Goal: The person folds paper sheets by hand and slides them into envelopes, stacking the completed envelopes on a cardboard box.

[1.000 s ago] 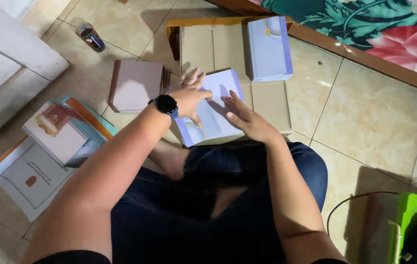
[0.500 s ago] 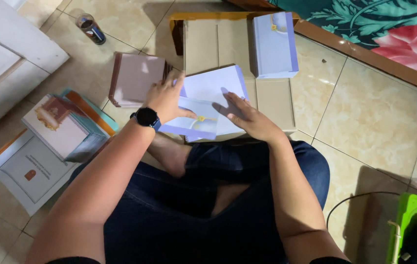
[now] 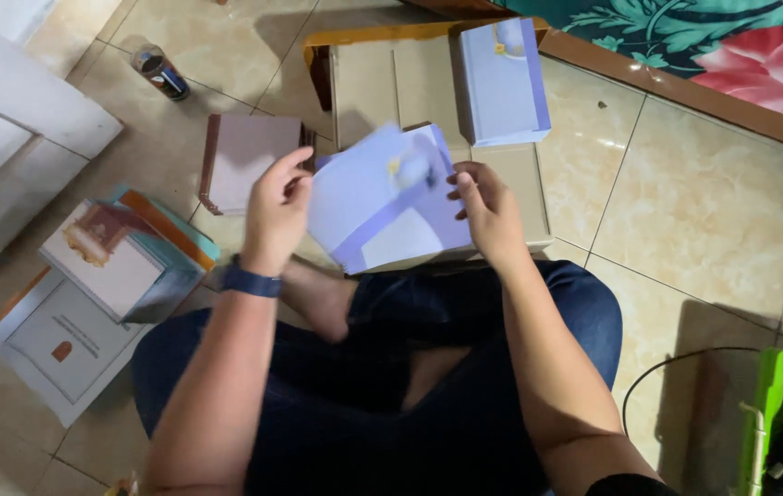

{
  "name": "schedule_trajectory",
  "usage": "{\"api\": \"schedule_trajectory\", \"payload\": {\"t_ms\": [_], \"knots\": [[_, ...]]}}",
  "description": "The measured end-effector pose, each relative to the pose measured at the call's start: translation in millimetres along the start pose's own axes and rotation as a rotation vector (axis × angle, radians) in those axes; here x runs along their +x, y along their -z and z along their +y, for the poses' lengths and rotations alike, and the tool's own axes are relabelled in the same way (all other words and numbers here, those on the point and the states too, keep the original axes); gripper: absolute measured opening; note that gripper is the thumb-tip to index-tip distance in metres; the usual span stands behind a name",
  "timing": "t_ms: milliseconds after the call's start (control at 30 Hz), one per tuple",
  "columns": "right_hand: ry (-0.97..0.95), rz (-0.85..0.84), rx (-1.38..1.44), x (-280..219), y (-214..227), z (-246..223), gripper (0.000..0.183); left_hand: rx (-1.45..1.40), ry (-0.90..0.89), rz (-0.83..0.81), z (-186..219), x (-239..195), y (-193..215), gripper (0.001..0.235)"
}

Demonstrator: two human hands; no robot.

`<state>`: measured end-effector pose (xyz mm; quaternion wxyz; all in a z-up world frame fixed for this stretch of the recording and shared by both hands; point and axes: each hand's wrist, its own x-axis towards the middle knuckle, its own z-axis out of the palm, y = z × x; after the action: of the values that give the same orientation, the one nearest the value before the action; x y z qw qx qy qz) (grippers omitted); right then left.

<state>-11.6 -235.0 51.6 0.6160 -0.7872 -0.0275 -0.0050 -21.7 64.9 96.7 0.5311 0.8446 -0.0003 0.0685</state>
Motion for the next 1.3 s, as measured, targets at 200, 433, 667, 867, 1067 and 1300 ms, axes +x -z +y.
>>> {"api": "schedule_trajectory", "payload": {"t_ms": [200,433,667,867,1067,1300], "knots": [[-0.040,0.017,-0.053,-3.6,1.0,-16.4,0.061,-0.266,-0.093,0.095,24.1,8.5,-130.8,0.062],[0.302,0.380,-0.212,85.7,79.8,-3.8,0.059,-0.160,-0.372,0.034,42.4,80.1,-206.2,0.064],[0.251,0.402,-0.645,124.6,80.4,64.0,0.065,0.550,-0.489,-0.043,-32.6,111.2,-252.4,0.072],[0.284,0.393,-0.973,118.1,81.1,63.5,0.062,0.564,-0.539,-0.009,-40.0,113.4,-253.6,0.072],[0.213,0.087,-0.741,106.9,90.1,45.3,0.084,0.542,-0.505,-0.051,-39.0,112.5,-252.7,0.073],[0.165,-0.017,-0.729,102.3,101.2,32.7,0.082,0.558,-0.470,-0.070,-42.3,113.9,-257.0,0.073]]}}
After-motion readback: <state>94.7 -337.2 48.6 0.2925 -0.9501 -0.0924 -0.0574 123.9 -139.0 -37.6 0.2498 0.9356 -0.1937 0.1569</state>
